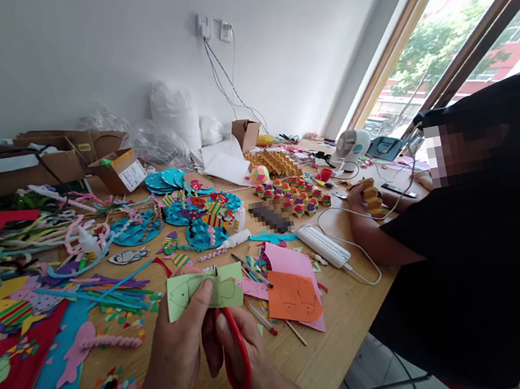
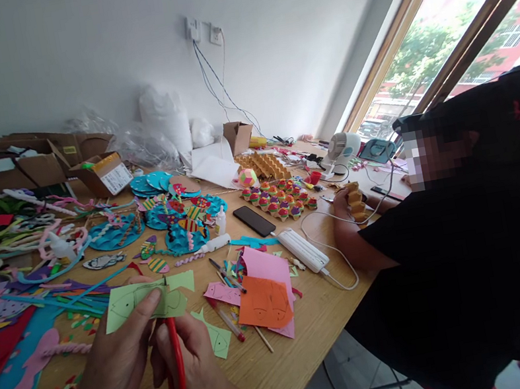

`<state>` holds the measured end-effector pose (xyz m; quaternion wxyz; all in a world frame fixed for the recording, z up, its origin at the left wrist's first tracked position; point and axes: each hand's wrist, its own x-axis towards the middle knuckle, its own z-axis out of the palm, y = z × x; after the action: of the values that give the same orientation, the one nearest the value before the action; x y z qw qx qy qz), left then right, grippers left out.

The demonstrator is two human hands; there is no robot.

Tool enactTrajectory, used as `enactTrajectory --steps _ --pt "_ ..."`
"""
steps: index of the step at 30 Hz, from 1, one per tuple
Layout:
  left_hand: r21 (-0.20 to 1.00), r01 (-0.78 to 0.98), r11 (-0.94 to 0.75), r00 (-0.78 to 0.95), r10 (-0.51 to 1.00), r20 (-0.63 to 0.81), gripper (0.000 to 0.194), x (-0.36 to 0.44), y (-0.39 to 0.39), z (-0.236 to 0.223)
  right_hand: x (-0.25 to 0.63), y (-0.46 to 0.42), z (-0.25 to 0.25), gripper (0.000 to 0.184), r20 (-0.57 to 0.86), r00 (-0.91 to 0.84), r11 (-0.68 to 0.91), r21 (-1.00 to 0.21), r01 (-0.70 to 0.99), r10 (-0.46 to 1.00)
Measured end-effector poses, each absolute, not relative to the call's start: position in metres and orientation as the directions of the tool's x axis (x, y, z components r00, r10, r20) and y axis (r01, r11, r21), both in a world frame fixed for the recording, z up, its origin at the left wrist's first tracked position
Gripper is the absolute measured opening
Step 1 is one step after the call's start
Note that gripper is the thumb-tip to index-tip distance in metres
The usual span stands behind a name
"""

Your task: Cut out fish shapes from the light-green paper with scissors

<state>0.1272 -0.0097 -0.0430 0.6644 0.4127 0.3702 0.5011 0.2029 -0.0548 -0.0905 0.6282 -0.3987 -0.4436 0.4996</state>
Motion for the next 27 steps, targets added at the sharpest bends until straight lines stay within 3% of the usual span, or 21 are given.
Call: enactTrajectory --steps 12,27 --pt "0.925 -0.345 0.161 0.153 0.982 -0.113 0.024 0.1277 -0.0075 -0.0435 0.2075 -0.0552 -0.0876 0.051 0.163 0.12 0.185 -0.96 -0.209 0.979" --pt "0.924 -0.35 0.156 0.191 0.977 -0.092 0.018 0.126 -0.0098 -0.0434 0.2029 -0.0566 -0.0871 0.056 0.108 0.155 0.138 -0.971 -0.196 0.982"
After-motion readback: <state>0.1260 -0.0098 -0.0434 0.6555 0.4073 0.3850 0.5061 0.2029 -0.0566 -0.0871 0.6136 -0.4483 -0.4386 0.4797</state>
